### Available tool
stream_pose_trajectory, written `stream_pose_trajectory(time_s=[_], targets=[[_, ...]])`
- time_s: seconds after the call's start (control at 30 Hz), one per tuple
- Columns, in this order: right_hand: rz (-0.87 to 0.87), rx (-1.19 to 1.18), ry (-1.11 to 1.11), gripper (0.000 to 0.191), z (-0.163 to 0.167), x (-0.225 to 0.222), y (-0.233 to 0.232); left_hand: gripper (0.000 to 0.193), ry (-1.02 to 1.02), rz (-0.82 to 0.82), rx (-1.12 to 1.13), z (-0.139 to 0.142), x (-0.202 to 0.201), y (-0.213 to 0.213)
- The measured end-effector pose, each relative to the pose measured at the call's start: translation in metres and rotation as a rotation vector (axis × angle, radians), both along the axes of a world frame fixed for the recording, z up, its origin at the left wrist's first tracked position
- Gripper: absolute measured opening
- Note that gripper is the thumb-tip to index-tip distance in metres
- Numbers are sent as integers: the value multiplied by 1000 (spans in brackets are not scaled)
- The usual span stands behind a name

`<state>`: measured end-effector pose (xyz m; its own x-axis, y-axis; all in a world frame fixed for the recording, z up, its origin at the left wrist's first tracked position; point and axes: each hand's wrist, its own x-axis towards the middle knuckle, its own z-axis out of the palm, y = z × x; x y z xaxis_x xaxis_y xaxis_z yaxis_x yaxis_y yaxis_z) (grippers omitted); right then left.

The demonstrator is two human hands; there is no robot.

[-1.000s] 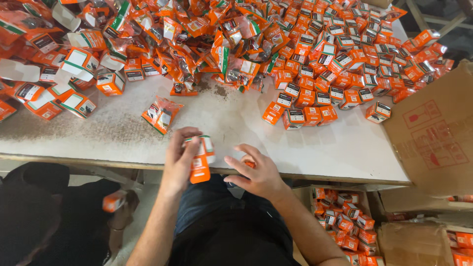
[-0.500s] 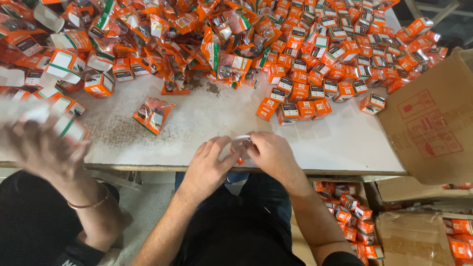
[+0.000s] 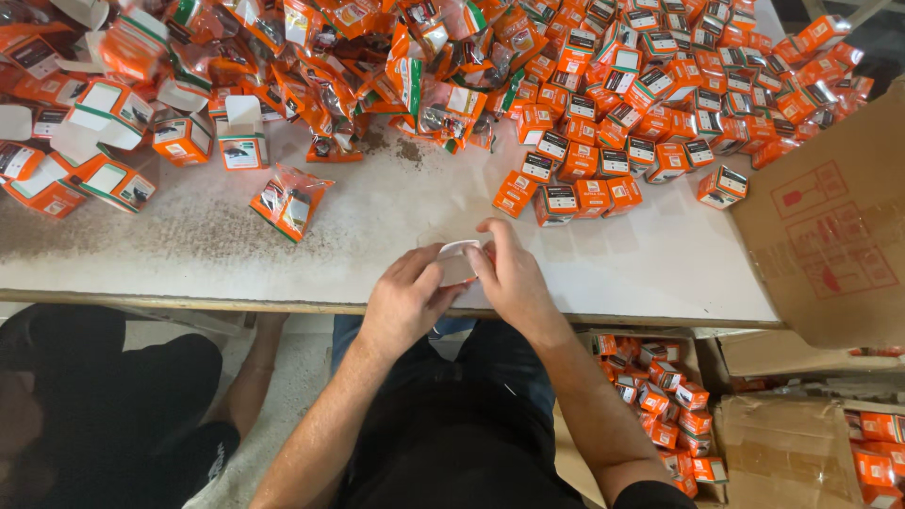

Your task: The person picks small plastic-wrapped products from a pile on the table and packs them one at a time into small white paper sleeves, folding the sleeve closed around each item and setting the packed box back on the table.

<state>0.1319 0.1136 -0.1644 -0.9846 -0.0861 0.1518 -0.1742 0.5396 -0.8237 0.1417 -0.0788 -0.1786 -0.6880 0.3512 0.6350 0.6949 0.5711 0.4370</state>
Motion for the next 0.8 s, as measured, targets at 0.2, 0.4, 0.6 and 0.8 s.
stream_pose_trajectory(time_s=[0.2,0.4,0.6,0.8], targets=[[51,503,607,58,-11,37,34,54,-198,15,122,1,-4,2],[-38,14,516,46,-3,34,41,61,-280,-44,181,13,-4,5],[325,449,764,38,35,27,16,70,-265,-113,184,20,-2,3],[355,475,667,41,25,-4,14,66,-357,-75,170,20,-3,5]])
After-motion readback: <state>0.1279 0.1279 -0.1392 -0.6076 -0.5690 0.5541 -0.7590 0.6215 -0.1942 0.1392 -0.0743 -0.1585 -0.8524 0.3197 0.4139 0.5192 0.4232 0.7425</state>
